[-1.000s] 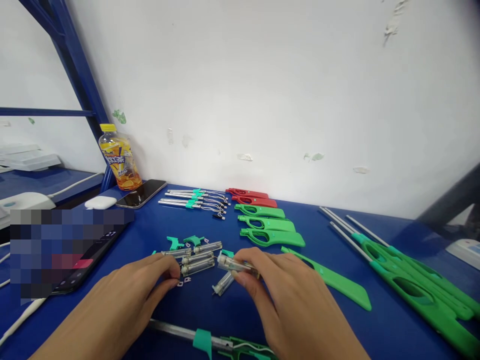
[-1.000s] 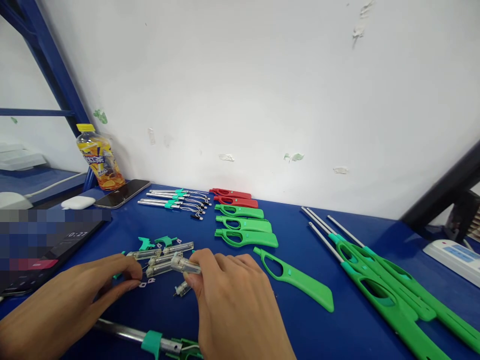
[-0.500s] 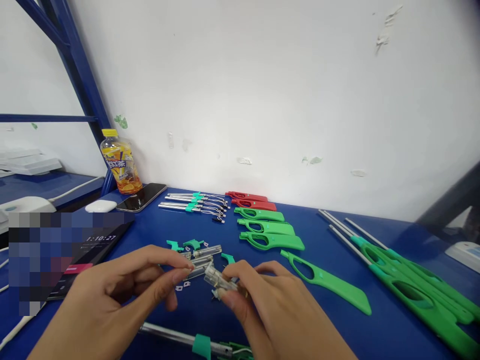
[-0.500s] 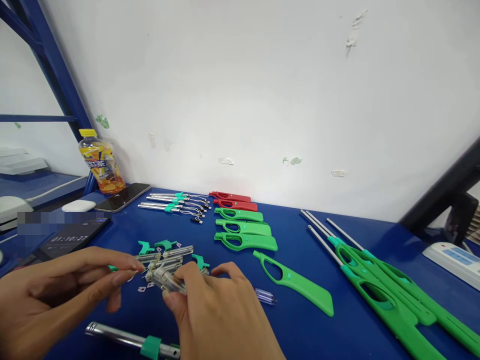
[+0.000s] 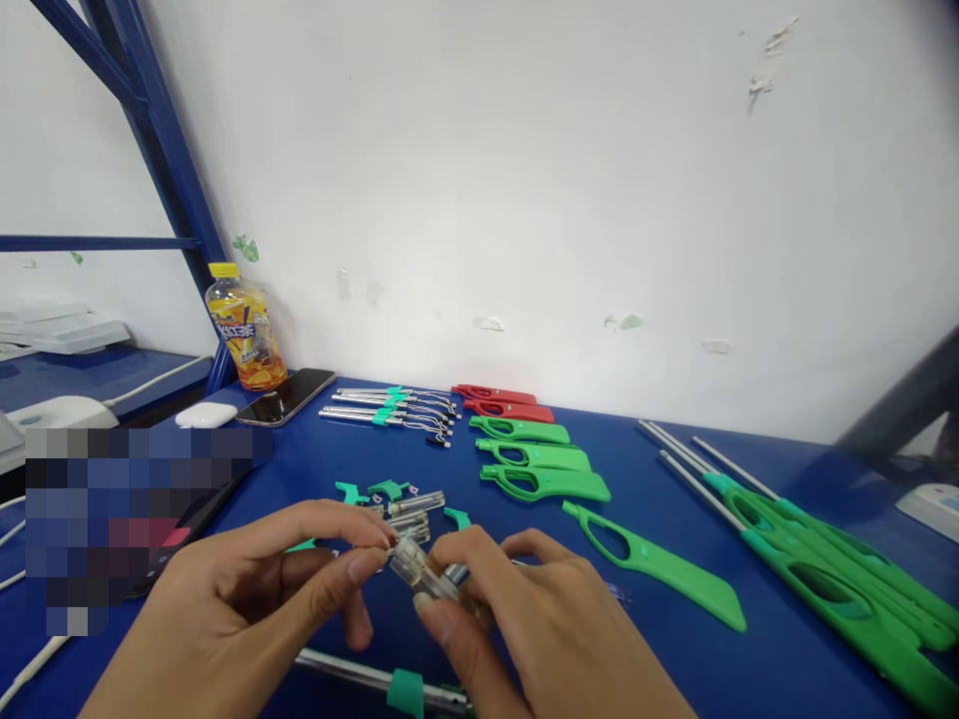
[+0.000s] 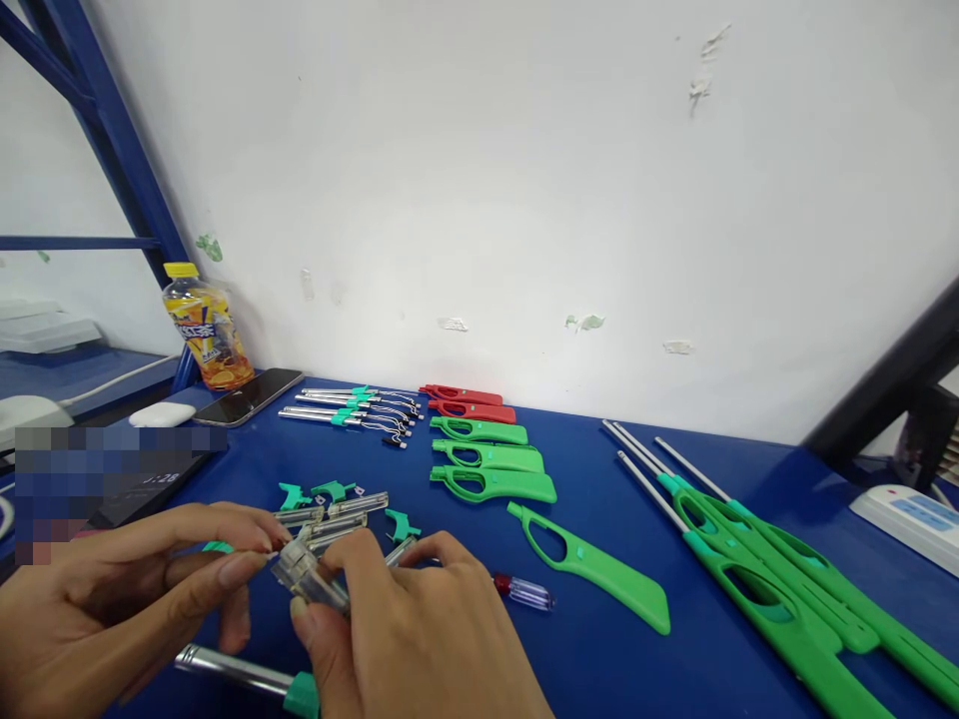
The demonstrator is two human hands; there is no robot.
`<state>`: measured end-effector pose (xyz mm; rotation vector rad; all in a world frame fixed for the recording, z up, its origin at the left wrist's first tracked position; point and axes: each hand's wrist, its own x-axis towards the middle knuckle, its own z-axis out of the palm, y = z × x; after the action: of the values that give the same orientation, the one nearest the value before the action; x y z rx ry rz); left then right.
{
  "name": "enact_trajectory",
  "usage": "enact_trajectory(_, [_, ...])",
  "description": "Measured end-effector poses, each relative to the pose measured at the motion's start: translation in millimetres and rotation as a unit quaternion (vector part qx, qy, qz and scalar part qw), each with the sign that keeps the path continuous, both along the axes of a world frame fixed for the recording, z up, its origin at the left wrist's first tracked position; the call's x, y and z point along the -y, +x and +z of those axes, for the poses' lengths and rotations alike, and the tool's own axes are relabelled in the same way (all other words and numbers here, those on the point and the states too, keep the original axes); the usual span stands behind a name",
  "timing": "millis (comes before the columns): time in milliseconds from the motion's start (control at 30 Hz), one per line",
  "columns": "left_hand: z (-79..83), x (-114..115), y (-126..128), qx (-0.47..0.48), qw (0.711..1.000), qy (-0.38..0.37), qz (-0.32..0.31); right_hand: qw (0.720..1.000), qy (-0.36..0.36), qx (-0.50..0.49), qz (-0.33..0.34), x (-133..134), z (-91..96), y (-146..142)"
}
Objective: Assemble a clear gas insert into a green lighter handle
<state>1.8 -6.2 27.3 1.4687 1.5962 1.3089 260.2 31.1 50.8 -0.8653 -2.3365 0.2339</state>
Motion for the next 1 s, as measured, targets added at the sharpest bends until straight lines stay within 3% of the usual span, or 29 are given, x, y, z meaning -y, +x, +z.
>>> enact_trajectory(200, [2.5,3,3,-0.013,0.999,0.019,0.028,0.998,-0.052,0.010,0.040,-2,-6.7,1])
enact_trajectory(1000, [3.8,7,4,-0.069,0.995,0.064,0.037,0.998,0.016,0.032,-0.053,-1,14.4,-14])
